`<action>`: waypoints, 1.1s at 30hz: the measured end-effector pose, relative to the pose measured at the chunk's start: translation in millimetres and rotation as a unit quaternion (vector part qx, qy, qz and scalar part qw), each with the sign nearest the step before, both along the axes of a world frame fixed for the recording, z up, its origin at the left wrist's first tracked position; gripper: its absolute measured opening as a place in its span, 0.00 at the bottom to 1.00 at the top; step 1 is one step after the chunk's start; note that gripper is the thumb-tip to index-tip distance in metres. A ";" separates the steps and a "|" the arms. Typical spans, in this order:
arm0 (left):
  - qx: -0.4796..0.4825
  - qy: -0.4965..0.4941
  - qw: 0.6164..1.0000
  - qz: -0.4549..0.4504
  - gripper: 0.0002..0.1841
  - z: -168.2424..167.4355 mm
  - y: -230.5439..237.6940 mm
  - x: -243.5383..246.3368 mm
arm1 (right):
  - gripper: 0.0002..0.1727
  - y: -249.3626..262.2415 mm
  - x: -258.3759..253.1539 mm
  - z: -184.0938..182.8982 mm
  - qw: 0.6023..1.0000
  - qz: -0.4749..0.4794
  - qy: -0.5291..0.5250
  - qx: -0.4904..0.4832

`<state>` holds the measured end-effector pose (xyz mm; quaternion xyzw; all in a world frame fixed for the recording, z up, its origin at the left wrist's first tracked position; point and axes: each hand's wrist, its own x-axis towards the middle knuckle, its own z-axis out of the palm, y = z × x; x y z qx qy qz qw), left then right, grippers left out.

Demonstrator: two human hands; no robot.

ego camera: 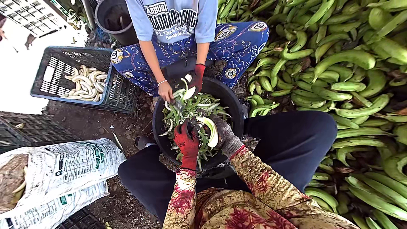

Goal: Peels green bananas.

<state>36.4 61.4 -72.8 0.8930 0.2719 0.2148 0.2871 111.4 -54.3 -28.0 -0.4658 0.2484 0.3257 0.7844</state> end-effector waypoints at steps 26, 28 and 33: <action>-0.164 0.106 0.972 -0.133 0.26 14.2 26.7 -18.4 | 0.24 -39.8 11.5 2.3 0.885 0.309 -0.298 -0.181; -0.192 0.157 0.961 -0.120 0.27 2.8 35.1 -23.6 | 0.23 -42.2 11.2 5.4 0.889 0.312 -0.293 -0.163; -0.341 0.148 0.926 -0.065 0.24 -3.4 28.3 -38.4 | 0.30 -50.7 23.2 0.4 0.832 0.391 -0.319 -0.228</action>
